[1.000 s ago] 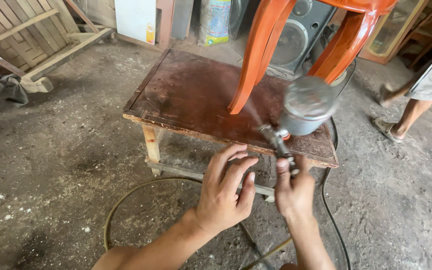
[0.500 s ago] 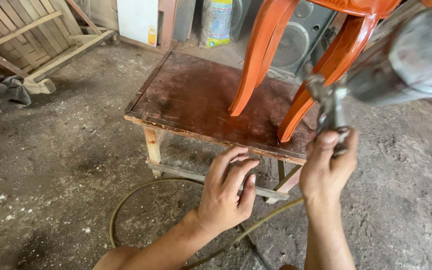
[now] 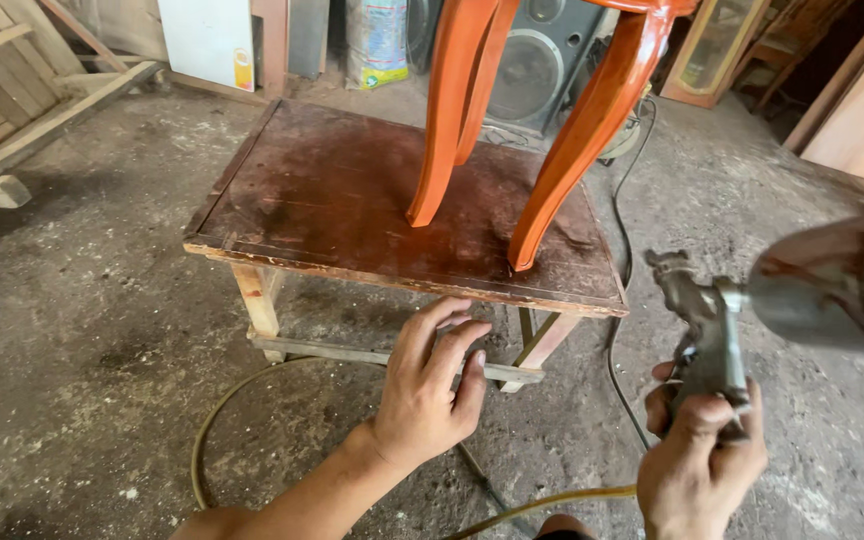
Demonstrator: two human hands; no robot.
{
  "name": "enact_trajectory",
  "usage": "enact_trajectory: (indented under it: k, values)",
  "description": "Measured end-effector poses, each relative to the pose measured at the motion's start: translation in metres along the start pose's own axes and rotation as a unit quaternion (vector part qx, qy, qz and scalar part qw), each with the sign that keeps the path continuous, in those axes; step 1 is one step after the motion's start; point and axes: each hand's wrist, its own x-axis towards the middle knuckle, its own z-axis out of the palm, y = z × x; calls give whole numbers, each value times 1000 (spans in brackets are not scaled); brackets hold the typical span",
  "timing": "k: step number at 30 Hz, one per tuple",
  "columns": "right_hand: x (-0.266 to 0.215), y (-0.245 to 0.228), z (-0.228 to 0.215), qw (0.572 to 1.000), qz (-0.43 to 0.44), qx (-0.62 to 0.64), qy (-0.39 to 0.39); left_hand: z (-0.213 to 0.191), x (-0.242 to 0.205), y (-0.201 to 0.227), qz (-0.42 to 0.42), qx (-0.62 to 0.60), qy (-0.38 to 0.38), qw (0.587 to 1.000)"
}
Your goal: The person spray paints a wooden stool using a pneumatic spray gun, moving it over the legs and seat, and then refilling the paint reservoir from a larger container.
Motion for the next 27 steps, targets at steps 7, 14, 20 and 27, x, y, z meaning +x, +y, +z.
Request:
enact_trajectory:
  k: [7, 14, 20, 27]
  values:
    - [-19, 44, 11, 964, 132, -216, -83, 13, -3, -6, 12, -8, 5, 1000]
    - [-40, 40, 26, 969, 230, -72, -57, 60, -34, -35, -50, -82, -61, 994]
    - [33, -76, 22, 964, 247, 96, 15, 58, -107, -6, -199, -182, -229, 935]
    - [121, -200, -11, 969, 220, 115, 14, -43, -143, 9, -296, -81, -530, 790]
